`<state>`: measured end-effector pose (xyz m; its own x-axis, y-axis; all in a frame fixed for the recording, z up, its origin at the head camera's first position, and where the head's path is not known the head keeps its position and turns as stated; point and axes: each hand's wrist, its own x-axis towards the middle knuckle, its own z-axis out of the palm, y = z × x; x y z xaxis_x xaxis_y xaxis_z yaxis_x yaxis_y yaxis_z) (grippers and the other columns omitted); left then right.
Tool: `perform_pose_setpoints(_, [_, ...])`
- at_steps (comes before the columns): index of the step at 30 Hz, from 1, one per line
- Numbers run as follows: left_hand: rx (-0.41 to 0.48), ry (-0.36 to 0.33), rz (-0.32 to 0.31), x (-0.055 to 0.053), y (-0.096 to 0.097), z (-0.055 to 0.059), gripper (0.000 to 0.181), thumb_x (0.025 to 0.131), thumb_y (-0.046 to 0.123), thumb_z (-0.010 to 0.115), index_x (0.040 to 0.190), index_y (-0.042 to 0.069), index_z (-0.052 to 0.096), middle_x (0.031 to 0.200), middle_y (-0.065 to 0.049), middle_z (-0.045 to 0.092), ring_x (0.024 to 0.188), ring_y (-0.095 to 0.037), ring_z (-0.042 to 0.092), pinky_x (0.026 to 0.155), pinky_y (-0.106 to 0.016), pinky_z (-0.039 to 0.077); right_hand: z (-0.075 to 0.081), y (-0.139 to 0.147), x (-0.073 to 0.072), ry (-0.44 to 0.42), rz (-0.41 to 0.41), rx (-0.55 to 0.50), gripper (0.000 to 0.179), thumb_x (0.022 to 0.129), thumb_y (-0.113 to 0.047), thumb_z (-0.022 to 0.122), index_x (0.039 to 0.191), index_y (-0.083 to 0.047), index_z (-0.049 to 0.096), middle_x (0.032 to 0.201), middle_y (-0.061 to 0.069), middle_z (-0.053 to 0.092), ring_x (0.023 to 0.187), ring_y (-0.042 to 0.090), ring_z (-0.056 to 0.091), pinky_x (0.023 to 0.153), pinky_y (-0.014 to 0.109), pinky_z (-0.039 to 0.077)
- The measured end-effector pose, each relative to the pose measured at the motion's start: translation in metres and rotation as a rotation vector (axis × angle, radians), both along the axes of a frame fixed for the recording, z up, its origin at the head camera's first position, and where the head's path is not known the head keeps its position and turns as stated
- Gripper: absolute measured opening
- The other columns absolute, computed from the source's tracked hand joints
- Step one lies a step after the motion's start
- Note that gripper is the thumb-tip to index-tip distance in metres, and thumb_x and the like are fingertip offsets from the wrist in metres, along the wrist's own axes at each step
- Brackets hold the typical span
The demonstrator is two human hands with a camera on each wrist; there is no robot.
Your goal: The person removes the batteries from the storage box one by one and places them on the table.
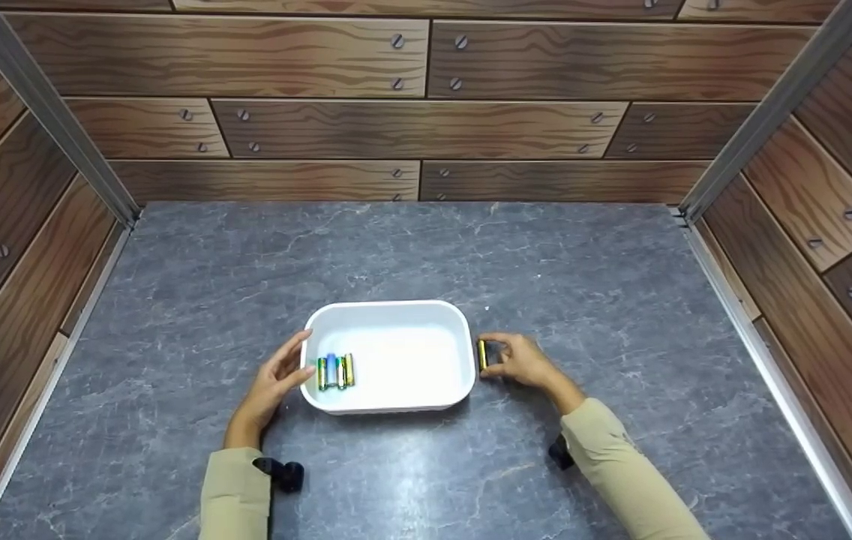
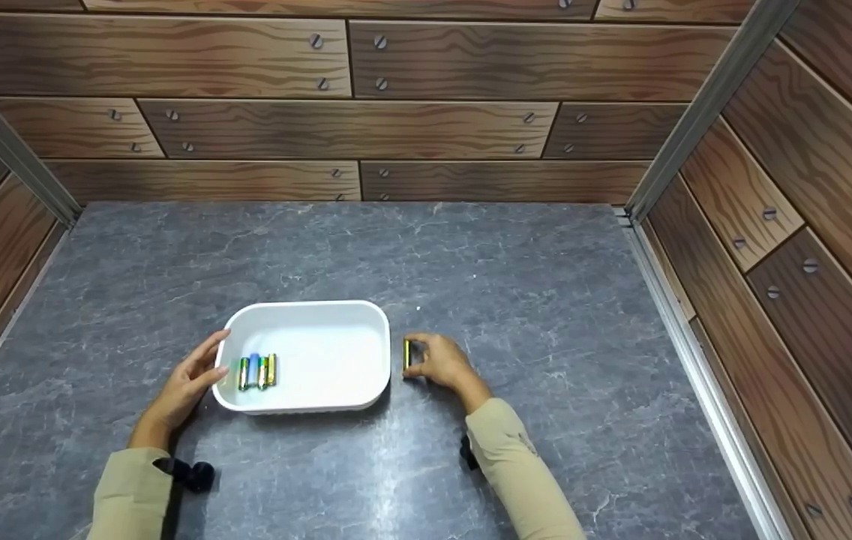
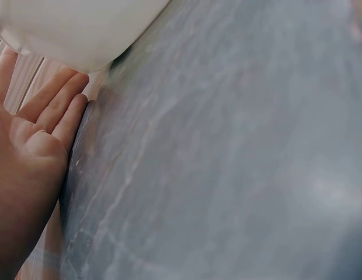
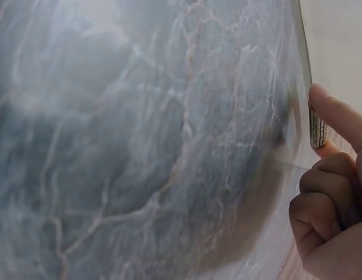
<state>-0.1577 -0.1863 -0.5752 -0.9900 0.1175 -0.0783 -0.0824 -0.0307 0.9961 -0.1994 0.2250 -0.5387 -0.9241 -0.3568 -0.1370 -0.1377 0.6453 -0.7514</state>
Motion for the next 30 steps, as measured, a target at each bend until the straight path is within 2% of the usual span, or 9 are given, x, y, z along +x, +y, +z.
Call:
perform_pose_setpoints(3, [-0.005,-0.003,0.0,0.0,0.0,0.0,0.063,0.088,-0.003,0.061,0.147,0.002,0.037,0.15,-0.024,0.041,0.135,-0.024,0.046,0.096,-0.013,0.044,-0.002,0.0,0.0,0.012,0.007,0.026,0.062,0.07,-0.01,0.083,0.126,0.003,0.059,0.052,-0.009,0.037,0.046,0.004,0.033,0.046,0.017,0.027])
perform_pose_setpoints(8, [-0.012,-0.005,-0.008,0.001,-0.001,-0.001,0.064,0.089,0.0,0.062,0.147,0.004,0.037,0.15,-0.024,0.041,0.121,-0.001,0.052,0.096,-0.013,0.044,-0.003,0.0,0.001,-0.013,0.002,0.026,0.064,0.069,-0.009,0.083,0.127,0.004,0.059,0.052,-0.009,0.036,0.047,0.004,0.032,0.047,0.017,0.026])
perform_pose_setpoints(12, [-0.018,0.003,-0.014,0.0,-0.001,-0.003,0.063,0.09,0.001,0.061,0.148,0.004,0.036,0.149,-0.025,0.042,0.117,0.003,0.053,0.096,-0.013,0.044,-0.003,-0.001,0.001,-0.032,-0.004,0.003,0.065,0.069,-0.008,0.083,0.127,0.005,0.057,0.053,-0.008,0.036,0.047,0.005,0.033,0.047,0.017,0.027])
perform_pose_setpoints(21, [-0.017,0.019,-0.009,0.0,0.0,0.0,0.062,0.089,-0.001,0.061,0.147,0.002,0.037,0.149,-0.025,0.042,0.128,-0.011,0.05,0.097,-0.012,0.043,-0.001,-0.001,0.002,-0.027,0.001,0.009,0.066,0.069,-0.009,0.083,0.128,0.005,0.056,0.053,-0.01,0.036,0.047,0.003,0.033,0.047,0.017,0.027])
perform_pose_setpoints(26, [-0.022,0.006,-0.001,0.001,0.0,0.001,0.062,0.089,-0.002,0.061,0.147,0.002,0.038,0.15,-0.024,0.041,0.133,-0.017,0.048,0.097,-0.011,0.043,0.007,-0.002,0.002,-0.053,-0.003,-0.01,0.064,0.072,-0.008,0.081,0.13,0.004,0.055,0.05,-0.01,0.035,0.044,0.002,0.03,0.046,0.016,0.027])
perform_pose_setpoints(30, [-0.024,0.003,0.0,0.001,0.0,0.001,0.063,0.089,-0.001,0.062,0.147,0.003,0.037,0.149,-0.024,0.042,0.133,-0.02,0.049,0.096,-0.012,0.044,0.014,-0.003,0.002,-0.043,0.0,-0.022,0.059,0.076,-0.009,0.08,0.129,0.004,0.056,0.049,-0.01,0.034,0.044,0.002,0.027,0.045,0.016,0.025])
